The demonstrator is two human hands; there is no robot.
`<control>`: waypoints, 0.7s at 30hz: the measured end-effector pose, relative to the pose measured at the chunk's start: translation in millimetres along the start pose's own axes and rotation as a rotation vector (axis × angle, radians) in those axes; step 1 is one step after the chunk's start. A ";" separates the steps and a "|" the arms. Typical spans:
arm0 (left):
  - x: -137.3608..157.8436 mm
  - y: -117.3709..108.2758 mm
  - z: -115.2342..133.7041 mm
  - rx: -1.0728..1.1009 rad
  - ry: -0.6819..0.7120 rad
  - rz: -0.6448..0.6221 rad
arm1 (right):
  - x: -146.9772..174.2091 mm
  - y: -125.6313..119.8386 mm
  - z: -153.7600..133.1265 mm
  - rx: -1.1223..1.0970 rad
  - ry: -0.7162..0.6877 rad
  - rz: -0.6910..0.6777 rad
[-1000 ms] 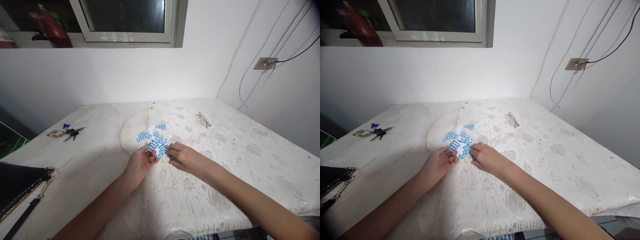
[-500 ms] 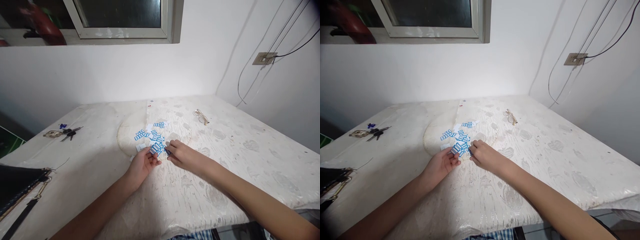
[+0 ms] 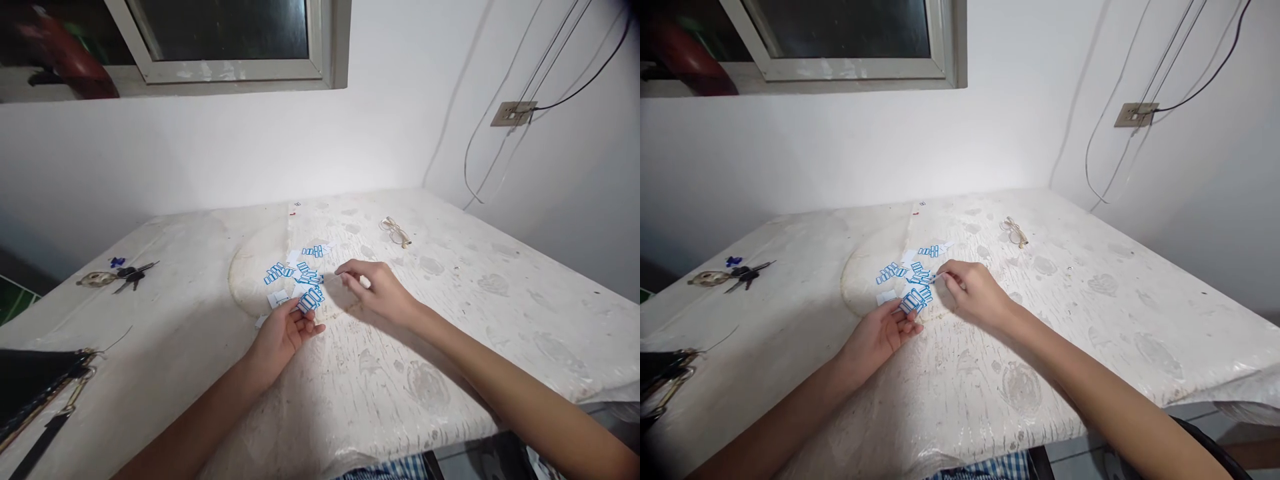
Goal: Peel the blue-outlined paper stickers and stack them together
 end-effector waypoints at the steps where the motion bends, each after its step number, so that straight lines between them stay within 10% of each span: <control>1: 0.2 0.4 -0.9 -0.002 -0.011 -0.004 | 0.1 -2.4 -2.2 -0.142 0.020 0.016; 6: 1.3 5.2 -4.6 -0.032 -0.059 -0.060 | 8.0 29.6 -2.4 -0.654 0.185 -0.109; 21: 7.9 22.7 -17.8 -0.019 -0.093 -0.221 | 12.3 27.8 -4.2 -0.212 0.031 0.027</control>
Point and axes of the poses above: each hand's wrist, its own x-axis away from the middle knuckle, its own y-axis out of the palm, z = x × y, the point moved 10 cm from there along -x, towards the middle knuckle, and after that the axes turned 11 degrees about -x, right-handed, at the moved point
